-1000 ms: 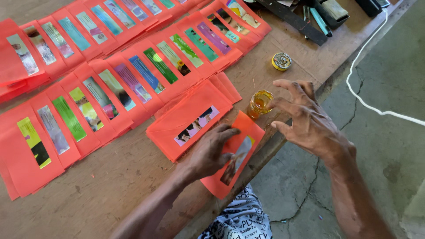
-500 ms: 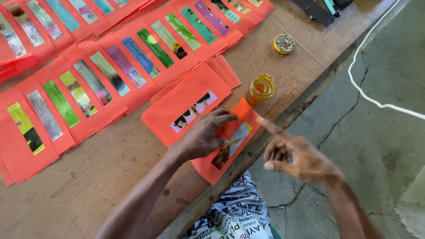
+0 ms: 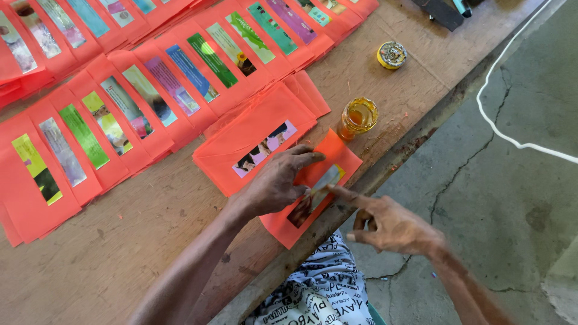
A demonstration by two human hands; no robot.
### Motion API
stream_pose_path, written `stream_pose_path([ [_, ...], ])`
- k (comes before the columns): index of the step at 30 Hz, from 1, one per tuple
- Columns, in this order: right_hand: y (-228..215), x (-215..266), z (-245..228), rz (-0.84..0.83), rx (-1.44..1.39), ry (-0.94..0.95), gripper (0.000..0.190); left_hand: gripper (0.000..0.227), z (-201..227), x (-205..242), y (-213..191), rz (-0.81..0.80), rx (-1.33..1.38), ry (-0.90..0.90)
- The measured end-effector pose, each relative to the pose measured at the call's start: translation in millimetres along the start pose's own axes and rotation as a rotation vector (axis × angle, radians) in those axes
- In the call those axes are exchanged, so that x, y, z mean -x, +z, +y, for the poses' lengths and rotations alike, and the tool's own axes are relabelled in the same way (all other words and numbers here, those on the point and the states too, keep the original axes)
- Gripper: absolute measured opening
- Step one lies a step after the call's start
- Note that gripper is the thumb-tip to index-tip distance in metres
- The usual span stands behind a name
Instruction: The person applies glue from a small jar onto the edges of orange paper sheets using a finger, then folds the paper over a printed insert to seal it. The person repeats this process for multiple sheets, stacking the finished items on the table.
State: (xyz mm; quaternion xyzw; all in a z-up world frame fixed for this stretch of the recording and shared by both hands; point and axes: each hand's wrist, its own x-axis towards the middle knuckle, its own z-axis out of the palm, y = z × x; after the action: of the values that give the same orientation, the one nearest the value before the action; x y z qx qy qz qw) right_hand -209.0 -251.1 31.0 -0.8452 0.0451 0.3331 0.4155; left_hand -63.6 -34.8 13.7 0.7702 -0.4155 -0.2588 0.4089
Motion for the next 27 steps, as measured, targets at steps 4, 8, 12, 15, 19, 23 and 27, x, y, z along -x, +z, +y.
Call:
stream_pose_path([
  [4, 17, 6, -23, -0.101, 0.153, 0.112, 0.102, 0.067, -5, 1, 4, 0.032, 0.007, 0.005],
  [8, 44, 12, -34, -0.099, 0.200, -0.039, 0.098, 0.063, -12, 3, 7, 0.082, -0.013, 0.022],
  [12, 53, 12, -26, -0.134, 0.116, -0.087, 0.089, 0.058, -13, 4, 1, 0.087, 0.021, -0.011],
  [15, 40, 9, -16, -0.031, -0.055, -0.065, 0.084, 0.062, -15, 5, -1, 0.127, -0.007, 0.055],
  [19, 11, 7, -8, 0.151, 0.001, 0.125, 0.112, 0.061, -17, 4, -1, 0.094, 0.025, 0.021],
  [23, -3, 6, -16, 0.112, 0.163, 0.324, 0.116, 0.060, -18, 3, -2, 0.100, 0.021, 0.027],
  [27, -11, -3, -17, 0.121, 0.181, 0.244, 0.116, 0.058, -16, 2, -4, 0.088, 0.056, 0.010],
])
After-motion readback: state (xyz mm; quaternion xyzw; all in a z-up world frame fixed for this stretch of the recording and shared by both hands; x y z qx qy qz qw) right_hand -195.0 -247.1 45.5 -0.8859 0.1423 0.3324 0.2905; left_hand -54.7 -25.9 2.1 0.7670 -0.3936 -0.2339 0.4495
